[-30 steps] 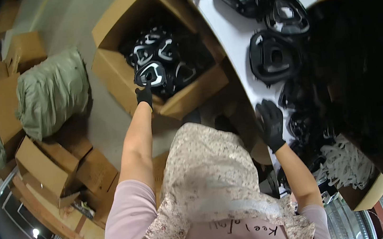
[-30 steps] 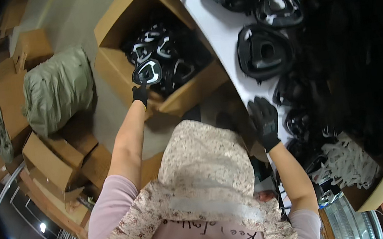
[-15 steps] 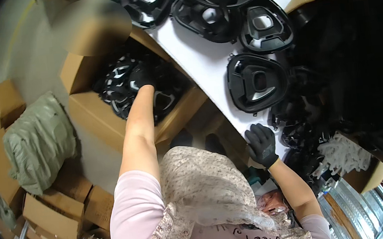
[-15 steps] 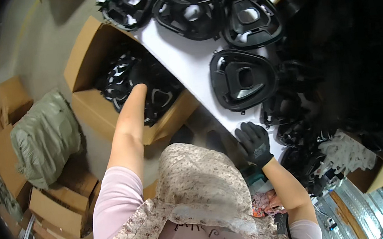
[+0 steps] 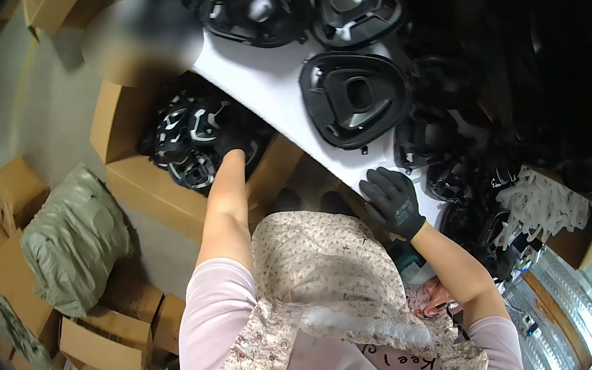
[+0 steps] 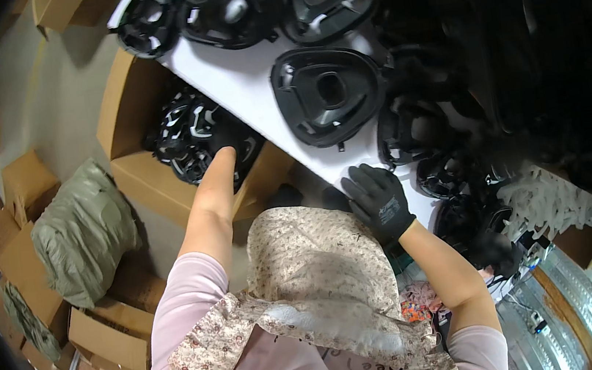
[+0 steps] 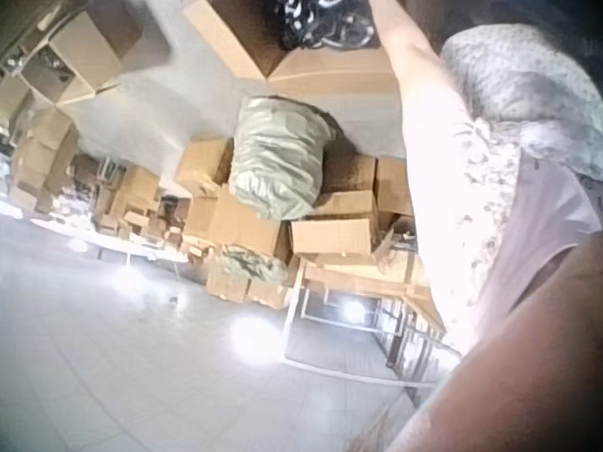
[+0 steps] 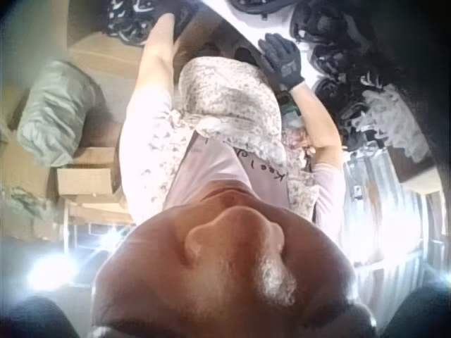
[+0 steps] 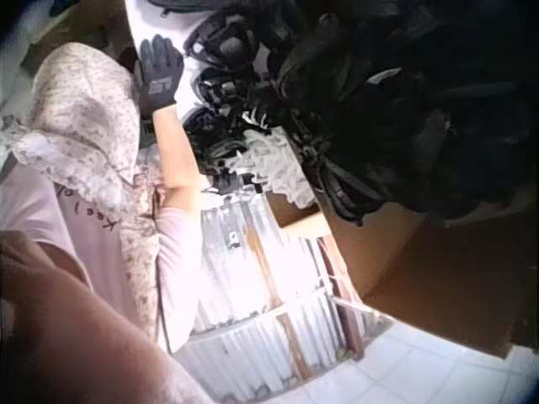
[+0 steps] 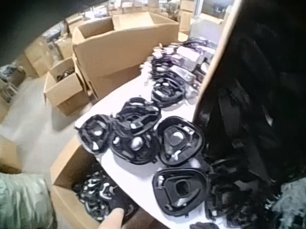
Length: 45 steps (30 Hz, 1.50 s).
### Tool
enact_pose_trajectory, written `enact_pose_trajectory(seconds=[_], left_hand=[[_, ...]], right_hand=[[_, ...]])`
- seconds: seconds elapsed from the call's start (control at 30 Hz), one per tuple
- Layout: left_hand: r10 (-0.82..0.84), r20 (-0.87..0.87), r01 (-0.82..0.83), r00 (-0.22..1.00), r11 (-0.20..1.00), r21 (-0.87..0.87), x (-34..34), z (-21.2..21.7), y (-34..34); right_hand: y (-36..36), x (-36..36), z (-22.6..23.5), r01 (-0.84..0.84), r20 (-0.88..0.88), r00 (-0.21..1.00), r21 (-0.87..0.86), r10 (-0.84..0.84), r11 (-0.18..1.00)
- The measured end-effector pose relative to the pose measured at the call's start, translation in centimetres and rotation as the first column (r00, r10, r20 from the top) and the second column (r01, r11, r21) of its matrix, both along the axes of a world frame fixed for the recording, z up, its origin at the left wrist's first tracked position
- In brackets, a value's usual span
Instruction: The person inspects and organizes black plastic frame components by hand, taking them from a cardboard box and arranging them on a workbench.
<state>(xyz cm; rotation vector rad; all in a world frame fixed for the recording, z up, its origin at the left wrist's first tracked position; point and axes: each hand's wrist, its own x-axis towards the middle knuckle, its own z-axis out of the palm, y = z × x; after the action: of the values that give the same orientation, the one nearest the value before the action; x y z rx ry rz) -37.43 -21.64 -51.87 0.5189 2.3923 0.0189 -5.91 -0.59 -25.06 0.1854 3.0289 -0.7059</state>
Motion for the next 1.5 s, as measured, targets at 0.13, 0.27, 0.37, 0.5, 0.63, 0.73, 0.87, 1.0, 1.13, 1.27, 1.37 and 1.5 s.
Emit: enact_pose_trajectory(seconds=[0.13,0.27,0.37,0.5,0.63,0.73,0.87,1.0,1.13,1.27,1.37,1.5], left_hand=[[0.184,-0.012,-0.183,0.983,0.983,0.026,0.7,-0.3,-0.1],[0.669,0.285,-0.712,0.686,0.536,0.454,3.4,2.4,-6.5],[0.299,0.777,-0.831,0.554,0.144,0.537,7.5,9.3,-9.1],[-0.002,0.975,-0.971,0.222,0.094,0.221,12.7,29.4,-5.6],[-0.163,0.982,-0.971,0.101,0.199,0.132,17.1,39.5,-1.5],[-0.102,0.979,-0.89,0.178,0.409,0.204,17.5,42.6,-0.6],[-0.249,0.656,-0.099,0.713,0.89,0.445,19.9,48.6,7.6],[-0.265,0.938,-0.799,0.224,0.502,0.333,26.8,51.0,14.2],[-0.319,0.933,-0.791,0.163,0.522,0.317,34.0,50.6,16.5],[-0.304,0.95,-0.808,0.066,0.542,0.229,37.8,51.1,18.0],[-0.686,0.357,0.006,0.634,0.466,0.885,36.6,51.6,19.3],[-0.409,0.869,-0.715,0.279,0.515,0.472,35.6,52.8,22.3]], right_hand=[[0.1,0.4,-0.6,0.0,-0.006,1.0,0.002,0.0,1.0],[0.2,0.1,0.1,-0.041,-0.07,0.997,0.008,0.041,0.999],[0.8,1.1,0.6,-0.015,-0.023,1.0,-0.007,0.015,1.0],[0.8,2.9,1.1,0.045,-0.129,0.99,-0.052,-0.051,0.998],[0.2,4.3,-0.3,0.128,-0.228,0.952,-0.305,-0.202,0.944],[1.9,5.3,9.0,0.285,0.372,0.866,-0.916,-0.333,-0.281],[4.5,12.0,17.7,0.216,0.179,0.947,-0.969,-0.266,0.117],[4.7,17.3,21.3,0.225,0.16,0.731,-0.974,-0.663,0.013],[5.1,22.6,23.9,0.238,0.118,0.482,-0.971,-0.868,0.0],[4.3,25.4,24.2,0.271,0.105,0.321,-0.962,-0.941,-0.015],[5.3,27.8,23.6,0.366,-0.031,0.415,-0.909,-0.909,0.198],[9.6,34.9,22.9,0.767,-0.428,0.546,-0.09,-0.721,0.635]])
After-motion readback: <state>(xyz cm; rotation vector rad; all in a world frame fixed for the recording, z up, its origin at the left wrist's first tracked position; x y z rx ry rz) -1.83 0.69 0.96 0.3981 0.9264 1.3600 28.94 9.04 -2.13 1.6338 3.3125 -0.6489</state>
